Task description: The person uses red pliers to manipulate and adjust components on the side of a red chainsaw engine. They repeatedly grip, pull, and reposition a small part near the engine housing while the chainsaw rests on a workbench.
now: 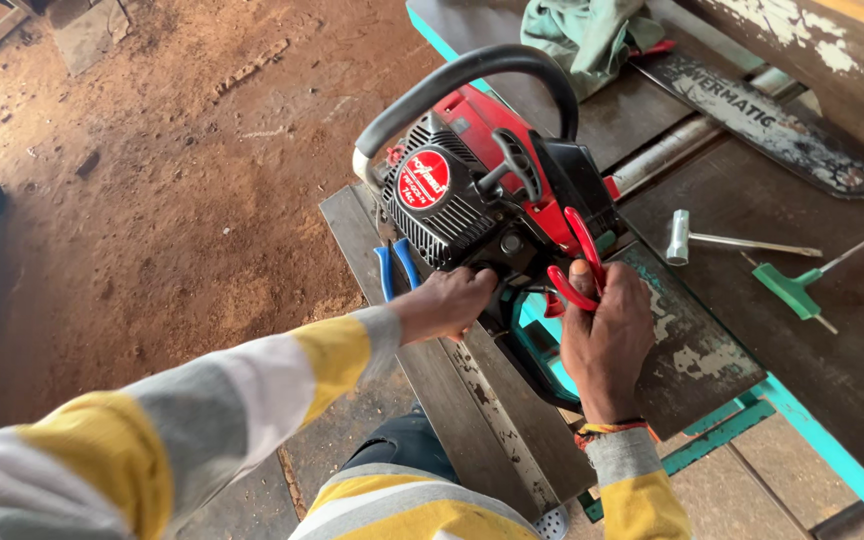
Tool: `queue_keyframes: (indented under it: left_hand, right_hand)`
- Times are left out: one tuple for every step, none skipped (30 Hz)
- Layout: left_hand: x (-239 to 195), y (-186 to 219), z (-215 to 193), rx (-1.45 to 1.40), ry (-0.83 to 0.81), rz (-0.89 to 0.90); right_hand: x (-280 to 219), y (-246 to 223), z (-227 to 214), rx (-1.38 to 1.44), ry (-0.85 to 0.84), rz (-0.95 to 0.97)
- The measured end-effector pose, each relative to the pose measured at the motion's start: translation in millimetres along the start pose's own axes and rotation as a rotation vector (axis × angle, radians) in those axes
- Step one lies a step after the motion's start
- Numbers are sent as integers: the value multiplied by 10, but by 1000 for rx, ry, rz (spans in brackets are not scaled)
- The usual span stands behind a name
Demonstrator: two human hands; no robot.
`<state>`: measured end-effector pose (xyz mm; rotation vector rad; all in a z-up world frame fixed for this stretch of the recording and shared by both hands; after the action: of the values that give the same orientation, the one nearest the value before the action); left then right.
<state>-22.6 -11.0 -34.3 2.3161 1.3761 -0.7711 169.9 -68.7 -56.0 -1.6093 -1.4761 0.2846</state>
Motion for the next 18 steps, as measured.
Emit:
queue_keyframes:
  left_hand:
    - [-8,35,-17,133,37,42]
    - [6,41,-39,-240,-70,-115]
    - [7,59,-47,-615,-178,-271]
    - [-2,90,-45,-991,-284,-425]
    - [-29,110,-66,-1137,-269,-427]
    - [-73,130,-67,-1283,-252,-427]
    - [-114,158,-54,-1428,-239,-423]
    - [-182,157,-82,-1215,-17,-158]
    - [-275,192,-83,-986,192,98]
    - [-360,266,-79,-741,395,342]
    - [-381,305,-41,-753,417,220]
    - [-372,369,-20,-764,437,97]
    - [-338,423,-26,-772,457,-26]
    - [-252,441,-31,-1187,403,-291]
    - [-138,493,-37,-1592,327,-569]
    - [-69,542,-15,-1982,228,-864]
    - [-32,554,-11,-2130,199,-844]
    - [3,557,-4,-2277,168,-818]
  right_hand:
    - [-2,-8,-5,-10,10,-20]
    - [1,-15,-7,-19,20,-40]
    - [-8,-22,-12,-29,29,-59]
    - [-18,-21,-19,-29,24,-54]
    - [-18,-29,-18,-27,22,-48]
    - [-15,-38,-12,-25,20,-43]
    - [-10,-39,-6,-22,16,-34]
    - [-4,-39,5,-20,12,-25]
    - [-15,-26,-9,-24,6,-14]
    - [-24,-21,-22,-17,19,-23]
    - [-26,-28,-22,-6,32,-35]
    - [-27,-38,-25,4,46,-46]
    - [-22,-50,-24,1,47,-50]
    - [-19,-61,-25,-2,49,-55]
    - [-17,-66,-29,-5,51,-58]
    - [-13,-67,-33,-6,54,-71]
    - [-21,-73,-31,-6,58,-80]
    - [-23,-72,-32,-6,62,-89]
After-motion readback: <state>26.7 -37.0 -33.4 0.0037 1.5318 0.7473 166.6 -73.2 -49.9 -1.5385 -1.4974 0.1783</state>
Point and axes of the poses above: each hand's wrist, its own x-axis towards the middle knuckle, its own z-axis out of the palm, y = z × x, the point moved 2 cm from there along x, towards the middle knuckle, and after that the axes turned 7 degrees about -z, right-handed, at the moved point
